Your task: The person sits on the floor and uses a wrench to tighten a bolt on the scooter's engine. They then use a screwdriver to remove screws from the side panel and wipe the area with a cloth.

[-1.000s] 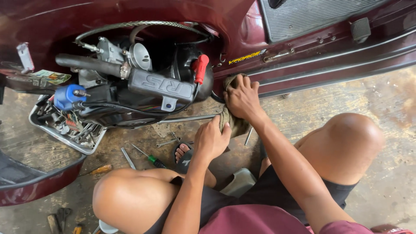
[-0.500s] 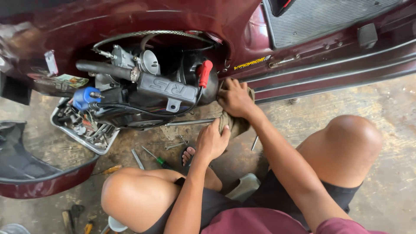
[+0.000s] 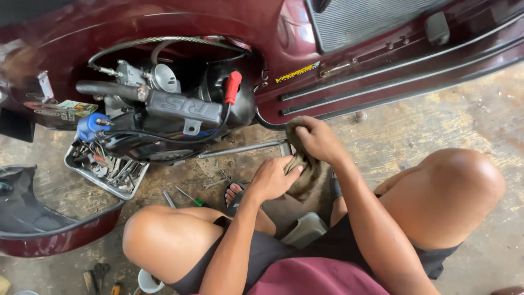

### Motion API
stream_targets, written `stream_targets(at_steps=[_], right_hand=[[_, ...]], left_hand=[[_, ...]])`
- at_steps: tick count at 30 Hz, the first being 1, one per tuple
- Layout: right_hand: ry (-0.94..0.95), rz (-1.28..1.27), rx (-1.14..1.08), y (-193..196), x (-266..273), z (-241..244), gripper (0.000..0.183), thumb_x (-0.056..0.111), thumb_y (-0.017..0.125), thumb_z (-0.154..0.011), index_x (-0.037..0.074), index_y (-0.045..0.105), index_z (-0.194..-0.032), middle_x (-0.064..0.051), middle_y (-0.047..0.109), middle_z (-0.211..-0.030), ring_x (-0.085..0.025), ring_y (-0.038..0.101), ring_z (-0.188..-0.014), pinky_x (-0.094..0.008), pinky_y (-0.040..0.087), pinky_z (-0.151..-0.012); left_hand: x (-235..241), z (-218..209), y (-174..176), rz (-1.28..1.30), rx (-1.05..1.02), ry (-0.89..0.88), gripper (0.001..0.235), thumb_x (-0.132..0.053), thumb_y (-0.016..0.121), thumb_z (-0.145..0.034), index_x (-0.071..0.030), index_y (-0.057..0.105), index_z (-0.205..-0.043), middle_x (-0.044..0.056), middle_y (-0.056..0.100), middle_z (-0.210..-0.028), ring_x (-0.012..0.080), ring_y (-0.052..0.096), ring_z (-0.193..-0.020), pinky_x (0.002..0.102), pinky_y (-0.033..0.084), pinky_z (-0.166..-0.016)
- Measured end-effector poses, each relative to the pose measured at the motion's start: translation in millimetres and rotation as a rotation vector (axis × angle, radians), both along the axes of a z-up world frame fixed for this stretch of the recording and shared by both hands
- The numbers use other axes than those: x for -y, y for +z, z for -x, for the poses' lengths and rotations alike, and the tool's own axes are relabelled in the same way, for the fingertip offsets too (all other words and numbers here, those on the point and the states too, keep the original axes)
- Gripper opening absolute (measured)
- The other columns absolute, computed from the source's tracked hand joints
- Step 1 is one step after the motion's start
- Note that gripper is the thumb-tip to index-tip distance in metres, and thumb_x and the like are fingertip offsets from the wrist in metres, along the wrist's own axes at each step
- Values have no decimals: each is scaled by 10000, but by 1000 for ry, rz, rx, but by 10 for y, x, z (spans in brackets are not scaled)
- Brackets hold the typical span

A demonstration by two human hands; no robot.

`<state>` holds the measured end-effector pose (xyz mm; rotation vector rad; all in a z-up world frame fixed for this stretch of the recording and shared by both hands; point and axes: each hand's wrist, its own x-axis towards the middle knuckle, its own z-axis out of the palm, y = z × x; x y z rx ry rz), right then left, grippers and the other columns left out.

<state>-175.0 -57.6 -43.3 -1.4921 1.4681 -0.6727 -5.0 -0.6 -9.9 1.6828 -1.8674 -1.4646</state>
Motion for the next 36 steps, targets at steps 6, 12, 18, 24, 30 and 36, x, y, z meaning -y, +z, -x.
stream_targets(at_steps=[6, 12, 18, 24, 30, 36], right_hand=[[198, 267, -265, -214, -8, -135, 266, 240, 639, -844, 81, 646, -1057, -186, 630, -1061, -450, 646, -1049, -552, 539, -881], [208, 283, -193, -492, 30, -167, 355, 246, 642, -764, 81, 567, -1069, -168, 550, -1054, -469, 608, -1040, -538, 522, -866], [-172, 317, 97, -3, 151, -30, 641, 138, 567, -831, -16, 523, -1452, -363, 584, -1315, -555, 537, -1240, -622, 464, -1048], [-2, 318, -458, -637, 779, 128, 622, 507, 385, -1053, 84, 390, -1510, -178, 502, -1460, -322, 456, -1396, -633, 222, -1145], [-144, 635, -905, -1163, 838, -150, 551, 430, 561, -957, 44, 585, -1349, -196, 594, -1308, -314, 518, -1282, -614, 226, -1061], [-19, 705, -805, -1033, 824, -391, 577, 301, 559, -833, -43, 586, -1295, -234, 630, -1196, -334, 577, -1172, -562, 248, -1008]], left_hand=[[-67, -52, -24, -25, 94, -7, 376, -419, 596, -915, -62, 597, -801, 266, 630, -752, 473, 649, -810, 504, 459, -675], [-20, -188, 30, 25, 21, 41, 355, -310, 589, -928, -81, 541, -661, 93, 468, -489, 234, 493, -506, 367, 389, -532], [-16, -138, 204, 142, -135, 167, 376, -339, 614, -949, -106, 555, -660, 35, 415, -466, 148, 440, -490, 321, 370, -477], [128, 54, 99, 205, -253, 395, 286, -325, 604, -982, -43, 653, -971, 264, 696, -867, 315, 715, -871, 461, 547, -710], [175, 14, 13, 95, -178, 435, 381, -314, 569, -986, 13, 653, -1164, 296, 711, -1041, 434, 700, -1024, 550, 567, -798], [185, -126, 30, 71, -70, 508, 326, -335, 581, -971, -31, 680, -1039, 270, 725, -919, 446, 701, -999, 541, 531, -778]])
